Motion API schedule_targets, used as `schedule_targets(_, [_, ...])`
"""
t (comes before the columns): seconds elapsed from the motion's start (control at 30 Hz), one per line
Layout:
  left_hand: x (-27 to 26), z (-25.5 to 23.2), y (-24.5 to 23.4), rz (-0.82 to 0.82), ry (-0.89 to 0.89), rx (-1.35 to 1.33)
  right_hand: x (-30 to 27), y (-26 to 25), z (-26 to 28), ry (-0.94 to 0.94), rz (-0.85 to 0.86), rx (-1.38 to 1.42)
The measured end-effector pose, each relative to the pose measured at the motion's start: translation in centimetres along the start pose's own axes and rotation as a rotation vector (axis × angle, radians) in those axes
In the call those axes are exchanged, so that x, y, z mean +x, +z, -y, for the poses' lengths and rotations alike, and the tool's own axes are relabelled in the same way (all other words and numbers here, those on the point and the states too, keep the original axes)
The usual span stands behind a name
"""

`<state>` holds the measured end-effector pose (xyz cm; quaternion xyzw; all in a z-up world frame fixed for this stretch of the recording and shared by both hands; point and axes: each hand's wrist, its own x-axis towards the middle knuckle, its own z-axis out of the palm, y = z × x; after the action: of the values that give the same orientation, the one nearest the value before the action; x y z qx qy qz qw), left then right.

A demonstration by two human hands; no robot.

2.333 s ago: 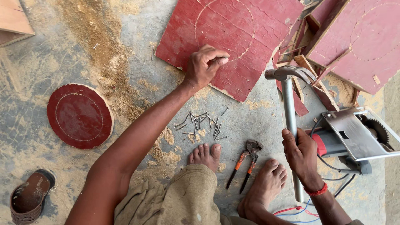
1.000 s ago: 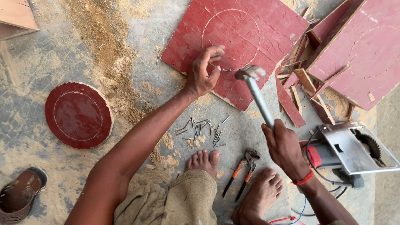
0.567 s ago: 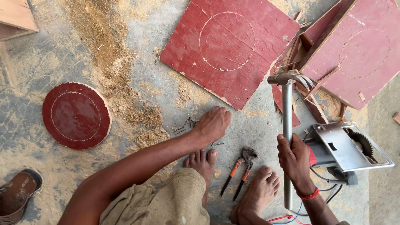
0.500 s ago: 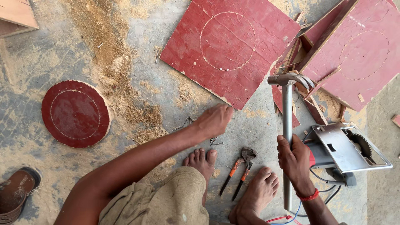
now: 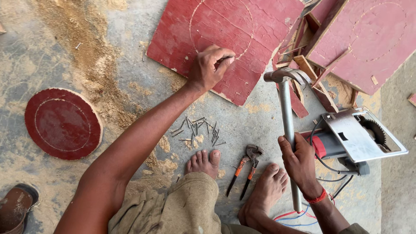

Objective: The person hammers nails into a red square board along a pre-drawn circular outline. They pick up nails from the floor and use a hammer to drive them into the board one by one, following the marked line.

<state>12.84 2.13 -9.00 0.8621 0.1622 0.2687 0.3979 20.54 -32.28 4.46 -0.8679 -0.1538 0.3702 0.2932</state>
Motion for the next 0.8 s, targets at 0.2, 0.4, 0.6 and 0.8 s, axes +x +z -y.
schedule_targets(0.2, [-0.5, -0.4, 0.2, -0.011, -0.039, 0.063, 0.4, 0.3, 0.1, -0.031, -0.001, -0.077])
schedule_targets(0.4, [-0.8, -0.6, -0.2, -0.020, 0.058, 0.086, 0.8, 0.4, 0.7, -0.107, 0.007, -0.136])
schedule_targets(0.6, [-1.0, -1.8, -1.1, -0.014, 0.113, 0.105, 1.0, 0.4, 1.8, -0.124, 0.031, -0.132])
schedule_targets(0.8, [-1.0, -1.8, -1.3, 0.063, 0.111, 0.126, 1.5, 0.6, 3.3, -0.164, 0.035, -0.172])
